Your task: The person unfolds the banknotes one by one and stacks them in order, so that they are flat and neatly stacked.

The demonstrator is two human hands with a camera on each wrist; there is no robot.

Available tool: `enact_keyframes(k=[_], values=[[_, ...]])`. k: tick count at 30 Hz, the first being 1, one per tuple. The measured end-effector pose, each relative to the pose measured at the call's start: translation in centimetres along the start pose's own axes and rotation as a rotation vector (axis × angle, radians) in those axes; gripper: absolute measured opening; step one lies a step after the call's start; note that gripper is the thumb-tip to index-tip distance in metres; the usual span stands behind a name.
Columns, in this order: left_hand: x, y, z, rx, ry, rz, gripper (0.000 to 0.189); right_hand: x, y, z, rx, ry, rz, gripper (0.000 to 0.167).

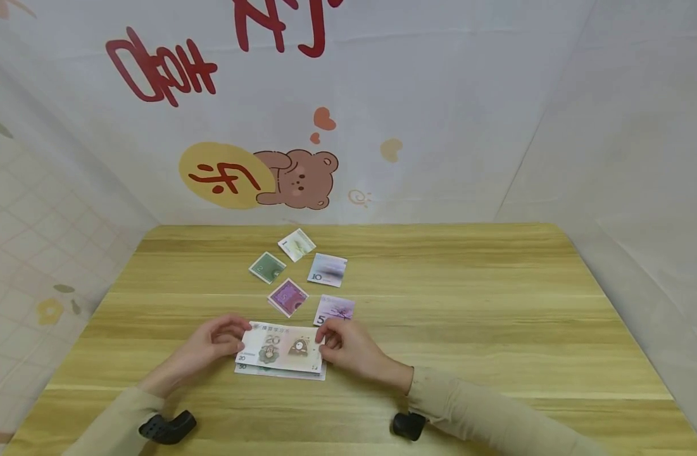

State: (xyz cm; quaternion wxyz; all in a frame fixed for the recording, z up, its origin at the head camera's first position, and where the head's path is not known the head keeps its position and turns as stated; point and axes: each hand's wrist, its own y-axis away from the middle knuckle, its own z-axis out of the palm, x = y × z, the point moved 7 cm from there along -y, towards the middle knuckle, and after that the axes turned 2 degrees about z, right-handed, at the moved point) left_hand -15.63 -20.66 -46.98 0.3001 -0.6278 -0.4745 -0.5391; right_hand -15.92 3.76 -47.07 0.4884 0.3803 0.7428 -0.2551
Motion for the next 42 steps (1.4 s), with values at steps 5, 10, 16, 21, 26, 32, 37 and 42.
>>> enact_keyframes(k=[5,10,16,21,26,32,37,42], values=[[-0.1,0.5,-0.3,0.011,-0.069,0.040,0.033,-0.4,-0.3,0.6,-0.004,0.061,-0.018,0.014],[-0.1,0.6,-0.2,0.003,-0.092,0.078,0.031,-0.4,-0.5,1.0,-0.003,0.127,-0.011,0.012],[-0.5,0.6,-0.2,0.015,-0.085,0.080,0.032,-0.4,-0.9,1.2,0.015,0.247,-0.011,0.012],[-1.0,0.6,-0.4,0.049,-0.101,0.044,0.039,-0.2,-1.2,1.4,0.022,0.303,-0.019,0.014],[-1.0,0.5,-0.2,0.052,-0.095,0.035,0.041,-0.2,-1.3,1.4,0.032,0.333,-0.046,0.016],[-0.5,0.5,0.1,0.039,-0.089,0.072,0.039,-0.5,-1.3,1.4,0.048,0.396,-0.082,0.018],[-0.5,0.4,0.1,0.047,-0.143,0.094,0.032,-0.7,-1.3,1.5,0.065,0.452,-0.056,0.019],[-0.6,0.2,0.1,0.042,-0.211,0.086,0.023,-0.8,-1.2,1.3,0.102,0.538,-0.003,0.018]])
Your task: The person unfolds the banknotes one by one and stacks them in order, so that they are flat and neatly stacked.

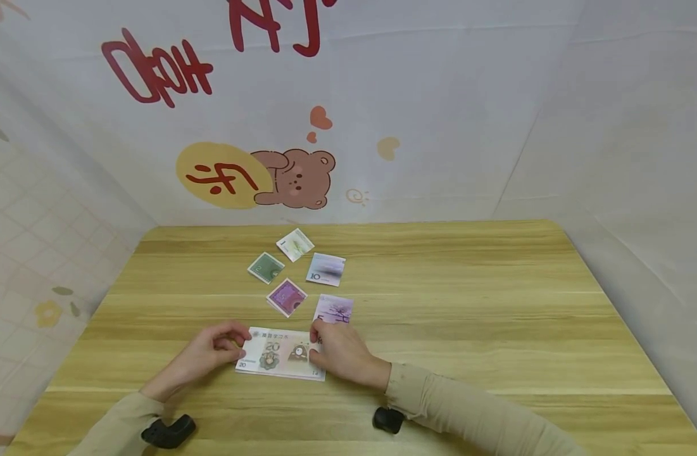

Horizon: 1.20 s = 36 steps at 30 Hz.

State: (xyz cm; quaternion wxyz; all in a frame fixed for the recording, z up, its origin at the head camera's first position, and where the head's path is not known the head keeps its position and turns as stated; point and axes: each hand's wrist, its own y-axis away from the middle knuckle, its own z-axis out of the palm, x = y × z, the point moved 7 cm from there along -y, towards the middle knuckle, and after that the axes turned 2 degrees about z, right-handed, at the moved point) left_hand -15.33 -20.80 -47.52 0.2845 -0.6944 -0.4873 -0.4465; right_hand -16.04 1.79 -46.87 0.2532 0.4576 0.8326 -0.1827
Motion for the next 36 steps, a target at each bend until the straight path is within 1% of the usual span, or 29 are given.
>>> enact_keyframes(k=[6,11,15,20,23,27,33,36], values=[[0.2,-0.1,0.0,-0.015,-0.052,-0.020,0.020,0.2,0.0,-0.2,-0.002,0.011,0.045,0.017],[0.3,-0.2,0.1,-0.033,-0.065,-0.042,0.018,0.2,-0.1,-0.2,-0.032,0.002,0.061,0.016],[0.2,-0.4,0.1,-0.045,-0.037,-0.061,0.017,0.0,-0.2,-0.5,-0.067,-0.013,0.044,0.014],[0.6,-0.6,0.2,-0.053,-0.006,-0.082,0.019,0.1,-0.2,-0.8,-0.122,-0.075,0.002,0.009],[1.0,-0.9,0.3,-0.042,-0.002,-0.077,0.021,0.2,-0.3,-1.2,-0.154,-0.133,-0.018,0.006],[1.5,-1.5,0.5,-0.035,0.006,-0.060,0.021,0.5,-0.4,-2.0,-0.157,-0.194,-0.033,0.004],[2.3,-2.4,1.3,-0.062,0.006,-0.024,0.020,1.2,-0.5,-3.0,-0.139,-0.227,-0.048,0.003],[2.6,-2.8,1.6,-0.075,0.005,-0.008,0.019,1.5,-0.4,-3.5,-0.150,-0.221,-0.067,0.002]])
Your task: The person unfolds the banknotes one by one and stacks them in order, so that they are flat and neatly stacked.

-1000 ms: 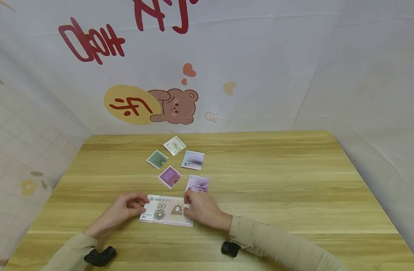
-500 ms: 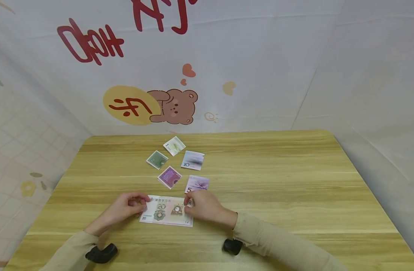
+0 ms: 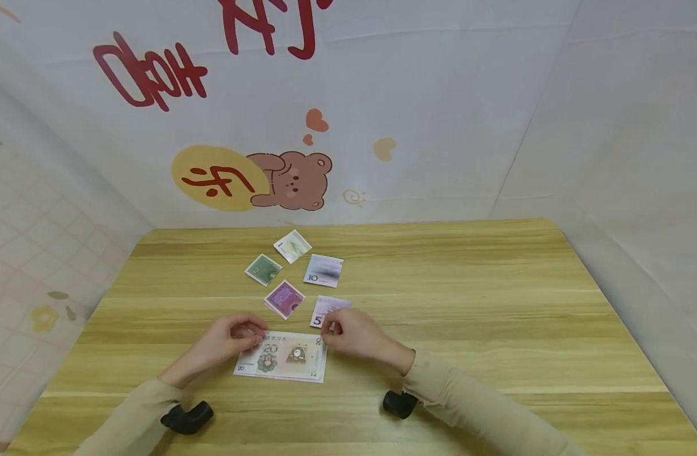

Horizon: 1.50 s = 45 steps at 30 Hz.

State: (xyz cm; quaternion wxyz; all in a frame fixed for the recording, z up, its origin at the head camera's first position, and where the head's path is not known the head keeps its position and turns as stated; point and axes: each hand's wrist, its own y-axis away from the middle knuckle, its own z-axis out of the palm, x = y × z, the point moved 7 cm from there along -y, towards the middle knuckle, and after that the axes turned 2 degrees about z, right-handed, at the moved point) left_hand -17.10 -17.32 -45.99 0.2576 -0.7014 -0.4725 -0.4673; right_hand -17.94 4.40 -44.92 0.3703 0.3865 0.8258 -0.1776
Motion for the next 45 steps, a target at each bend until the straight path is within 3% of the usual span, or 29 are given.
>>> enact_keyframes(k=[4,9,16,21,30,40,45], values=[[0.3,-0.6,0.3,-0.008,0.011,0.002,0.021,0.1,0.2,-0.4,-0.035,0.028,-0.019,0.005],[0.6,-1.7,0.5,0.003,0.000,0.000,0.019,0.7,0.1,-1.4,-0.050,0.060,0.026,0.007],[1.3,-3.8,0.3,0.007,0.045,0.022,0.021,1.6,-0.9,-3.4,0.018,0.074,0.030,0.009],[1.3,-5.0,-0.3,0.027,0.084,-0.009,0.021,2.4,-1.6,-4.1,0.058,0.087,0.036,0.013],[0.6,-7.2,-1.2,0.087,0.018,-0.046,0.020,4.3,-2.7,-5.1,0.137,0.082,0.068,0.028],[1.0,-8.8,-1.2,0.118,-0.035,-0.021,0.021,5.6,-4.8,-5.9,0.214,0.056,0.085,0.032],[1.0,-9.8,-1.7,0.136,-0.040,-0.048,0.022,6.7,-5.7,-5.9,0.242,0.041,0.115,0.033]])
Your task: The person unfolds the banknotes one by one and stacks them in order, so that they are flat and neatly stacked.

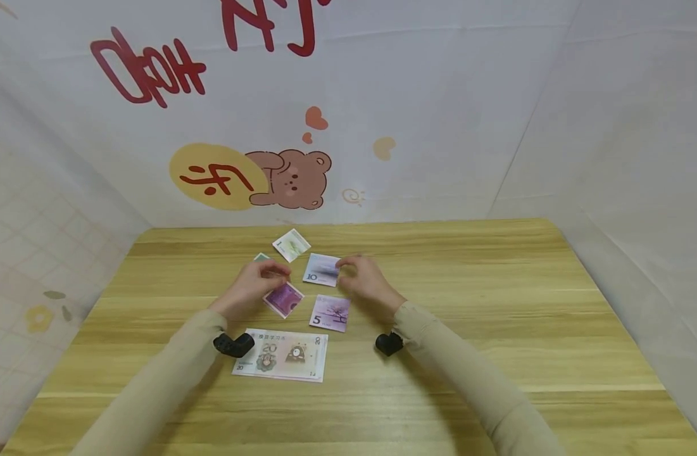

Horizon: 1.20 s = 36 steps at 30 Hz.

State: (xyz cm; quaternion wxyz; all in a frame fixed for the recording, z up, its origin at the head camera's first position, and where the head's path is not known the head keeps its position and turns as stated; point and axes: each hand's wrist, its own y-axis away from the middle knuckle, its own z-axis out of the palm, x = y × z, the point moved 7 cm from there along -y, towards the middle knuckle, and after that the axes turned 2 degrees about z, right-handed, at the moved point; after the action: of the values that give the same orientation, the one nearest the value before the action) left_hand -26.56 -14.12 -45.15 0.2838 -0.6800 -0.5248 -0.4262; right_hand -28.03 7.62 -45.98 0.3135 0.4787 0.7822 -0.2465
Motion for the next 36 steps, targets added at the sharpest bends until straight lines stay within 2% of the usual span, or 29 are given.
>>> enact_keyframes(k=[5,9,13,17,20,29,33,36], values=[[-0.2,-0.9,-0.5,0.029,0.043,-0.059,0.026,0.8,-0.7,0.3,0.029,-0.018,0.058,0.031],[-0.4,-1.3,-0.2,0.012,0.082,-0.109,0.029,1.1,-1.0,0.7,0.054,0.034,0.081,0.030],[-0.3,-1.8,0.3,-0.002,0.058,-0.093,0.028,1.1,-1.2,0.9,0.072,0.067,0.102,0.030],[0.0,-2.3,0.9,-0.008,0.042,-0.061,0.026,1.3,-1.1,1.0,0.069,0.066,0.134,0.030],[0.1,-2.5,1.2,-0.010,0.041,-0.061,0.024,1.4,-1.1,1.0,0.063,0.061,0.148,0.030],[0.8,-2.9,2.3,-0.109,-0.009,-0.100,0.029,1.5,-1.0,1.1,0.067,0.055,0.154,0.030],[1.1,-2.9,2.5,-0.121,-0.027,-0.105,0.029,1.4,-0.9,1.1,0.069,0.048,0.150,0.029],[1.1,-2.9,2.6,-0.107,0.007,-0.125,0.029,1.3,-0.9,1.1,0.071,0.048,0.146,0.029]])
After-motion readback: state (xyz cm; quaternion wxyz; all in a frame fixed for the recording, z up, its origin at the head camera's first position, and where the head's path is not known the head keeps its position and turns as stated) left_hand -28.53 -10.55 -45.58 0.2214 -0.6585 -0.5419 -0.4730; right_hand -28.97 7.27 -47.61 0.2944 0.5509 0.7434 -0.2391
